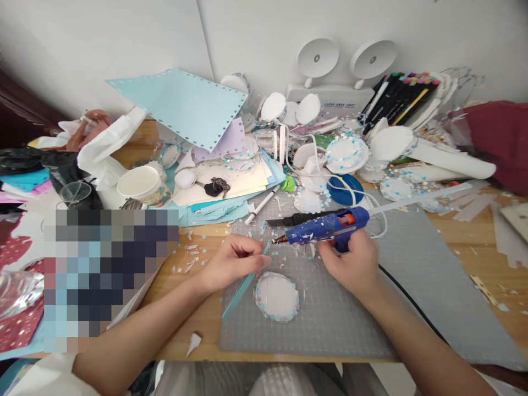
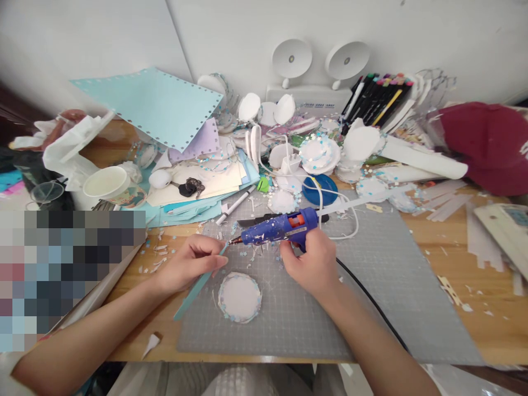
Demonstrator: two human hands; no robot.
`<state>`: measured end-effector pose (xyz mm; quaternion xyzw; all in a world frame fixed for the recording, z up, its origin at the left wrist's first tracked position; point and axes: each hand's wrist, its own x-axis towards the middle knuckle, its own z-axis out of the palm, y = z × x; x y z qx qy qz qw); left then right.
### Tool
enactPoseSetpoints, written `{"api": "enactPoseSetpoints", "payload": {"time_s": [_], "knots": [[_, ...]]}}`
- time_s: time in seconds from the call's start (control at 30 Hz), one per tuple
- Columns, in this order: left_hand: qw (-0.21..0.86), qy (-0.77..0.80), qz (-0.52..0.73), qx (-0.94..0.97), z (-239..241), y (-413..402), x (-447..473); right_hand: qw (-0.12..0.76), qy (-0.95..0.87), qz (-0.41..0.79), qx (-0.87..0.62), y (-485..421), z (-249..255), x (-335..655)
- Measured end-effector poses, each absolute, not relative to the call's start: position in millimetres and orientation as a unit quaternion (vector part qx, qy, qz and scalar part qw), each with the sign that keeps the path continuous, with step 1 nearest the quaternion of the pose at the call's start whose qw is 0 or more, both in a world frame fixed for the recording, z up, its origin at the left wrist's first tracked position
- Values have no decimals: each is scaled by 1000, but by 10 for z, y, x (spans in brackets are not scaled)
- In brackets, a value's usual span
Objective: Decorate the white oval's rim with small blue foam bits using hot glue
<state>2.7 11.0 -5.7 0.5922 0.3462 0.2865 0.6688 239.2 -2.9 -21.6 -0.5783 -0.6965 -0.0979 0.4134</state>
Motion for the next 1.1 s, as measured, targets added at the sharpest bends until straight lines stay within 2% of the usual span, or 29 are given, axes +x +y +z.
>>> {"api": "enactPoseSetpoints", "payload": {"time_s": [0.53, 0.77, 0.93, 1.1], "knots": [[666, 352, 286, 593, -50, 111, 23, 398, -699, -99, -586, -32, -234, 2417], [662, 368, 278, 591, -32, 107, 26, 380, -717, -207, -547, -43, -216, 2439], [664, 377, 276, 584, -55, 111, 8, 380, -621, -269, -630, -77, -53, 2699], [675, 376, 273, 573, -71, 106, -2, 420, -476, -254, -730, -231, -55, 3454]]}}
